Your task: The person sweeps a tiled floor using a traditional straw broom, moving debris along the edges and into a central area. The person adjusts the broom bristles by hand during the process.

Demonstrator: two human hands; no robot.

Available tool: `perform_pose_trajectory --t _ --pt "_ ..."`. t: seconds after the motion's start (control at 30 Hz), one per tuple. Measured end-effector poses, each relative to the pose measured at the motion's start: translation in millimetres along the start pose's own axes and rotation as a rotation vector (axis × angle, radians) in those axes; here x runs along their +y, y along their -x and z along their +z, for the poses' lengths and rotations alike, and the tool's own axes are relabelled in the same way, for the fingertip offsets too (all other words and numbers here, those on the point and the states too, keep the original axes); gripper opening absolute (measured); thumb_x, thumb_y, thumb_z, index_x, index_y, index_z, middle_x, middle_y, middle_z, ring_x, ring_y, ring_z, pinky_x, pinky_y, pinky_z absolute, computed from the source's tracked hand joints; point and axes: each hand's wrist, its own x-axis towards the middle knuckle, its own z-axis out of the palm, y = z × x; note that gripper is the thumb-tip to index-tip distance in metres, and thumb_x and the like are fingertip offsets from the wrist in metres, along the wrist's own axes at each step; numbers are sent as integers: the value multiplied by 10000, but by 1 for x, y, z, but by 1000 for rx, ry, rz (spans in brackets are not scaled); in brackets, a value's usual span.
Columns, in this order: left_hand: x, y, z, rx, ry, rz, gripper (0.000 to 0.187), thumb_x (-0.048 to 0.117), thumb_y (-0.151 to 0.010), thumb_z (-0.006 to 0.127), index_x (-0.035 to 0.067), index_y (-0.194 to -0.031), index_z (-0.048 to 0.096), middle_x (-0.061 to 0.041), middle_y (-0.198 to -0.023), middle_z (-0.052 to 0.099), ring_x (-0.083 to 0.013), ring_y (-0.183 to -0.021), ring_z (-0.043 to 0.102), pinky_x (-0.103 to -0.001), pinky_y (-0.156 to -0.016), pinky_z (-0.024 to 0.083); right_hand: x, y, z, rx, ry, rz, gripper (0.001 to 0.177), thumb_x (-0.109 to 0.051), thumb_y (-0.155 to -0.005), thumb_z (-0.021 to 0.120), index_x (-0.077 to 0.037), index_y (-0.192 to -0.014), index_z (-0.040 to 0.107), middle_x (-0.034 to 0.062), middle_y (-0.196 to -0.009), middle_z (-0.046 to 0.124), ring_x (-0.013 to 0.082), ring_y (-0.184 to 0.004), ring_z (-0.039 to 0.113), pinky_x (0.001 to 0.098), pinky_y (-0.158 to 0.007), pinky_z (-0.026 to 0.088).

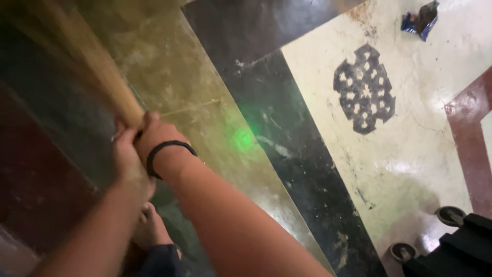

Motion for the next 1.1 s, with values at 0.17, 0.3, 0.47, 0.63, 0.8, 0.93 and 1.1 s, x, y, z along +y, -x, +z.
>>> perform_pose_trajectory --t 0.17,0.3,0.47,0.63,0.8,0.93,1.1 --pt "-1 1 34 -158 -341 -249 381 293 -957 507 165 -1313 560 -67 -1160 646 -212 -1054 625 -372 -868 507 28 5 -16 157 -231 265 539 -398 -941 586 -48 -1331 459 307 -1201 675 455 -1131 666 523 -925 552" --pt "-18 -3 55 -279 -367 -115 497 213 -936 488 108 -1420 528 -130 -1174 651 -222 -1024 632 -352 -876 507 41 11 -31 309 -343 287 493 -382 -930 581 -65 -1291 467 305 -1150 698 478 -1077 675 529 -907 545" --pt "-26 6 38 -103 -380 262 638 136 -954 521 96 -1547 288 -126 -1375 595 -184 -1172 626 -323 -985 491 41 27 -27 280 -301 23 502 -377 -892 598 -76 -1280 493 314 -1081 710 482 -1038 674 533 -858 549" --pt "-18 23 9 50 -115 100 533 204 -967 485 122 -1494 465 -81 -1287 642 -201 -1120 657 -346 -935 534 30 6 -3 -10 16 -134 515 -350 -882 595 -91 -1315 490 289 -1128 703 451 -1055 689 516 -870 562" --pt "-21 32 29 -13 -191 -209 477 235 -941 482 193 -1415 520 -42 -1190 670 -186 -1048 655 -347 -856 524 58 13 -6 45 -55 44 509 -376 -939 574 -40 -1307 472 318 -1163 685 468 -1115 662 515 -926 543" --pt "-29 40 74 -49 -430 -295 595 246 -930 496 300 -1517 419 -53 -1174 675 -184 -1021 632 -344 -850 492 71 34 -46 139 -186 217 475 -382 -955 538 -54 -1286 447 308 -1156 680 476 -1089 671 523 -907 549" --pt "-42 33 77 -169 -400 83 623 194 -951 474 167 -1572 430 -62 -1254 661 -158 -1072 632 -306 -916 496 67 50 -65 268 -212 95 465 -372 -931 569 -54 -1251 456 314 -1113 703 488 -1055 673 531 -882 543"
